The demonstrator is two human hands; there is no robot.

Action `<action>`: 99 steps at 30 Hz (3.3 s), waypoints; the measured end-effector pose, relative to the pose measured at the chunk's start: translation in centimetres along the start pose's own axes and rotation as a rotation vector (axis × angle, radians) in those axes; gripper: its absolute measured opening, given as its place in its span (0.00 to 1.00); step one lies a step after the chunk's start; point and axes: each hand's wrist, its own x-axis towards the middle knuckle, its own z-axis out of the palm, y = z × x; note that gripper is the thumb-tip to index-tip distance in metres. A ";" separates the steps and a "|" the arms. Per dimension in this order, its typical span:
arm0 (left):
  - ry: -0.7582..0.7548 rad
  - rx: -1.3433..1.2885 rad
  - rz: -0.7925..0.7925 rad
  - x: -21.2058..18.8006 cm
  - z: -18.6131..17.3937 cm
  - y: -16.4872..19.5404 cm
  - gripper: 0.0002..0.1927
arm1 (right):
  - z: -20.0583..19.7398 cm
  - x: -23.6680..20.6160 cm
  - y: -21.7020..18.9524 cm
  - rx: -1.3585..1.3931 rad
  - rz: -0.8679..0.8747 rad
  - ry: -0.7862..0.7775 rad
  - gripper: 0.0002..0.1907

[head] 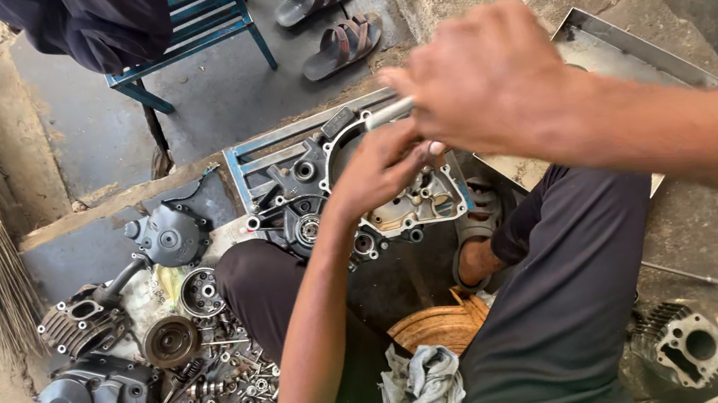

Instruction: The person uses a T-handle wrench to tighten bolts on a disassembled engine casing resting on their lap. They repeatedly reposition the tool and apply torque to fasten components within the open engine housing.

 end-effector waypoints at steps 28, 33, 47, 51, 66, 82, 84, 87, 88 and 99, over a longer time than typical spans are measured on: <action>-0.088 0.116 0.335 -1.8 0.3 -4.3 0.09 | 4.2 0.7 0.1 -0.780 -1.159 0.263 0.14; 0.027 0.116 0.415 -4.4 1.8 -2.3 0.07 | 1.5 -1.8 -2.5 -0.981 -1.113 0.519 0.18; 0.232 0.156 0.154 -9.7 -1.7 -1.6 0.06 | -2.1 -1.6 -5.6 -0.425 -0.694 0.517 0.09; 0.225 0.187 0.159 -10.3 -1.7 -2.0 0.05 | -1.7 -2.4 -6.0 -0.461 -0.700 0.489 0.08; 0.368 0.024 0.239 -11.2 -0.8 -0.8 0.11 | -5.0 -5.1 -7.2 -0.280 -0.424 0.909 0.16; 0.391 0.032 0.255 -12.6 0.6 0.3 0.11 | -4.0 -5.5 -8.3 -0.676 -0.526 0.654 0.15; 0.414 0.098 0.285 -12.6 0.7 -0.5 0.11 | -3.4 -4.8 -8.1 -0.722 -0.607 0.701 0.23; 0.415 0.186 0.313 -12.6 1.0 -2.1 0.09 | -2.1 -3.7 -7.7 -0.761 -0.716 0.752 0.32; 0.407 0.194 0.335 -12.6 1.0 -2.6 0.08 | -1.8 -3.3 -7.6 -0.794 -0.747 0.771 0.32; 0.329 0.050 0.279 -13.9 1.3 0.5 0.09 | -2.3 -4.5 -9.2 -0.577 -0.526 0.260 0.12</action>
